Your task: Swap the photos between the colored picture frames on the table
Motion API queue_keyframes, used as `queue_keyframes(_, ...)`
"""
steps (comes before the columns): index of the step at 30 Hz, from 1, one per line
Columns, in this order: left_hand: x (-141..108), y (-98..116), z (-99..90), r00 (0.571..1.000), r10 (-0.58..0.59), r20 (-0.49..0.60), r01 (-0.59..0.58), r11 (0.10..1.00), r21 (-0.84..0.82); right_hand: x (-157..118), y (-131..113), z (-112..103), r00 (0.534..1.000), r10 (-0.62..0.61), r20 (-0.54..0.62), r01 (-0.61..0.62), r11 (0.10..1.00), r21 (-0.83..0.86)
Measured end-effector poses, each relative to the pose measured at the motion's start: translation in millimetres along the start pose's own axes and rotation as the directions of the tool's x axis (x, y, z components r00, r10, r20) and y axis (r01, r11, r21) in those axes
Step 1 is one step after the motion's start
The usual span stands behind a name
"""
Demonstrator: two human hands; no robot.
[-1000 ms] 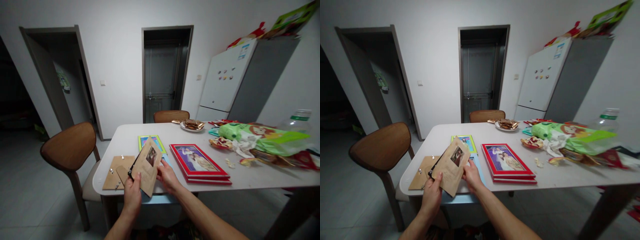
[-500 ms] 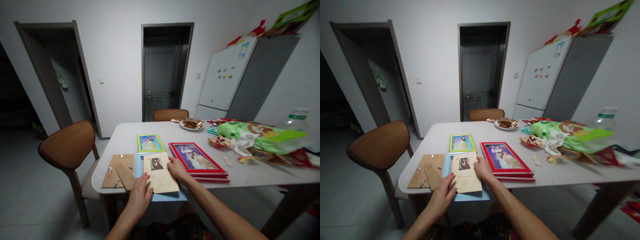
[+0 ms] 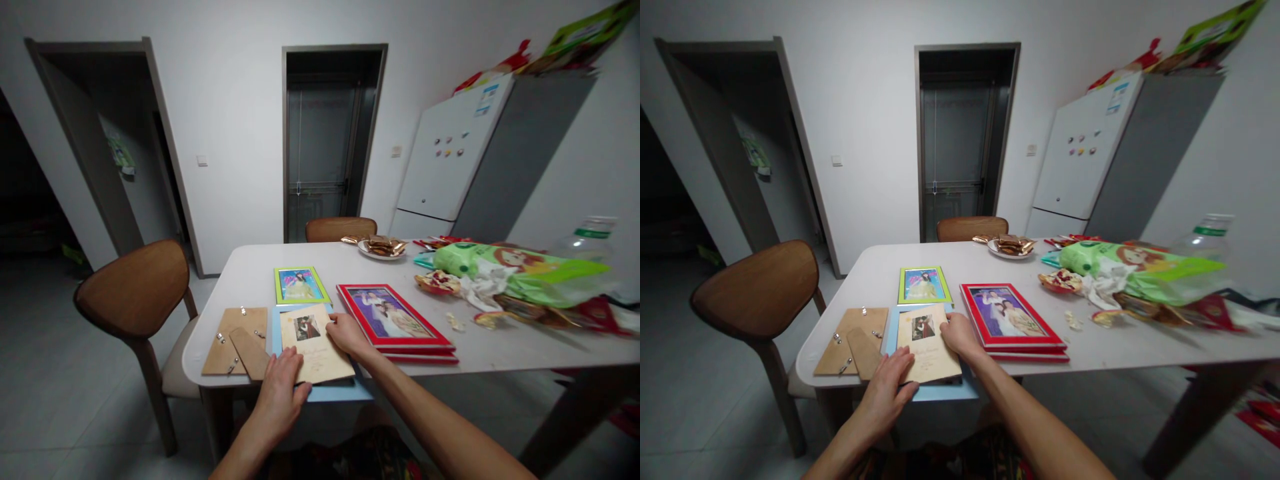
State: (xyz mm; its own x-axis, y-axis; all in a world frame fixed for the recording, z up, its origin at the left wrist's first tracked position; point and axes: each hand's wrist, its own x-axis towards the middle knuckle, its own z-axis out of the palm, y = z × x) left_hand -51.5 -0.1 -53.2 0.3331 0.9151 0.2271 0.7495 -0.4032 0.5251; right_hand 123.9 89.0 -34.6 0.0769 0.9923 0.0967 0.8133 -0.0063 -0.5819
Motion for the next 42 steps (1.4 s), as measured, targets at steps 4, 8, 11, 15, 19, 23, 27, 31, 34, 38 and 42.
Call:
queue_keyframes(4,0,1,-1.7,1.000,0.009,0.008,-0.009,0.999,0.038,-3,-3,0,0.999,-0.034,-0.014,0.032,0.990,-0.135)
queue_keyframes(8,2,5,-1.5,1.000,0.014,0.018,-0.016,0.996,0.090,-9,-2,3,0.999,-0.050,0.014,0.051,0.937,-0.347)
queue_keyframes(11,2,5,-0.5,1.000,0.020,0.015,-0.022,0.995,0.100,-13,-1,4,0.997,-0.080,0.009,0.077,0.916,-0.395)
queue_keyframes(15,-4,-8,-12.2,0.999,0.039,-0.011,-0.038,0.999,0.038,-15,-5,2,0.989,-0.111,-0.095,0.070,0.931,-0.359)
queue_keyframes(19,-17,-49,-39.9,0.996,-0.074,-0.045,0.079,0.990,0.117,-24,-30,13,0.951,-0.300,-0.077,0.275,0.932,-0.237)
queue_keyframes(23,-28,-97,-55.2,0.964,-0.250,-0.090,0.266,0.921,0.285,-42,-73,40,0.877,-0.468,0.106,0.480,0.862,-0.165)
queue_keyframes(27,-34,-125,-50.3,0.965,-0.202,-0.170,0.247,0.916,0.317,-55,-102,68,0.815,-0.555,0.167,0.579,0.793,-0.191)
queue_keyframes(31,-33,-134,-47.3,0.965,-0.130,-0.227,0.186,0.951,0.246,-59,-109,78,0.813,-0.568,0.126,0.581,0.808,-0.103)
queue_keyframes(34,-30,-123,-53.1,0.952,-0.109,-0.285,0.165,0.969,0.182,-61,-108,65,0.795,-0.605,0.045,0.604,0.796,0.039)
queue_keyframes(38,-22,-84,-59.7,0.943,-0.054,-0.328,0.108,0.983,0.150,-66,-93,34,0.789,-0.612,-0.051,0.613,0.781,0.116)
queue_keyframes(42,-10,-40,-46.3,0.975,-0.017,-0.221,0.037,0.996,0.086,-71,-57,7,0.843,-0.535,-0.054,0.538,0.834,0.127)
